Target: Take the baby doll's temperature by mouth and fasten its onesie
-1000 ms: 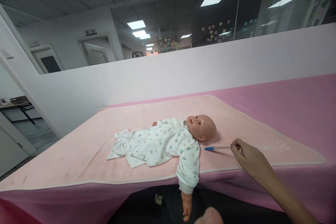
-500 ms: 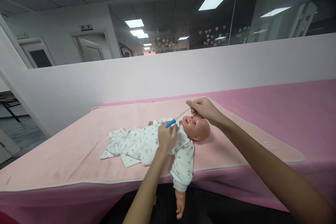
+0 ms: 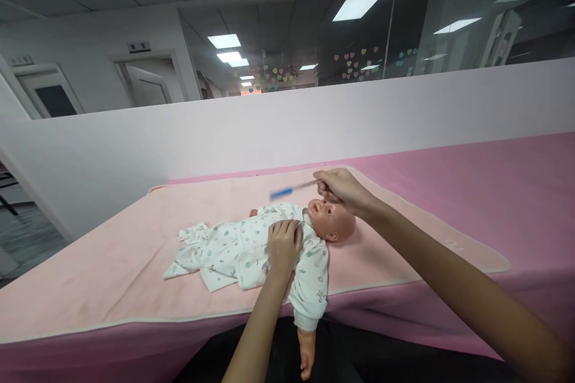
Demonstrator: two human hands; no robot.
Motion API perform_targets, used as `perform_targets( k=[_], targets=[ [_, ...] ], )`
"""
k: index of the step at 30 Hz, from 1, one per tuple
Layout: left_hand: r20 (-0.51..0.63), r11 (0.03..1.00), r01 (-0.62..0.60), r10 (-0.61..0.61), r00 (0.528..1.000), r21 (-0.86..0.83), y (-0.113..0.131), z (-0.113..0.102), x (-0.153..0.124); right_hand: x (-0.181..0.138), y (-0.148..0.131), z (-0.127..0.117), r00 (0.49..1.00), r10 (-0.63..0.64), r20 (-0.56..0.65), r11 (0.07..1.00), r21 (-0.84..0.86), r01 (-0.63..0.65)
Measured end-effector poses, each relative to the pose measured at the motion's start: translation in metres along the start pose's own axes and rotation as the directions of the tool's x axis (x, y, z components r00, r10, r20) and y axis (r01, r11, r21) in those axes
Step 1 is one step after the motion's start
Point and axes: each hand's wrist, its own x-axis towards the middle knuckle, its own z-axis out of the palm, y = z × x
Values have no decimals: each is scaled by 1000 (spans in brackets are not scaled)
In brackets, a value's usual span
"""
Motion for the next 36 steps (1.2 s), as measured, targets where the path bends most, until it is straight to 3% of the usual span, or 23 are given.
perform_targets(
  k=[3, 8, 15, 19, 36],
  targets=[
    [-3, 1000, 2, -2, 1000, 1, 0, 0, 0, -5, -6, 2, 998, -34, -45, 994, -103, 29],
    [-4, 1000, 2, -2, 1000, 19, 0, 1, 0, 1, -10, -5, 985, 126, 119, 987, -116, -112],
    [-18, 1000, 9, -8, 1000, 8, -2, 3, -2, 8, 5, -3, 980, 135, 147, 987, -103, -121],
    [-22, 1000, 14, -14, 1000, 1, -2, 3, -2, 6, 8, 2, 985, 119, 128, 973, -215, -90],
    [1, 1000, 28, -28, 1000, -1, -1, 5, -3, 4, 13, -3, 996, 78, 35, 961, -268, -66]
  ],
)
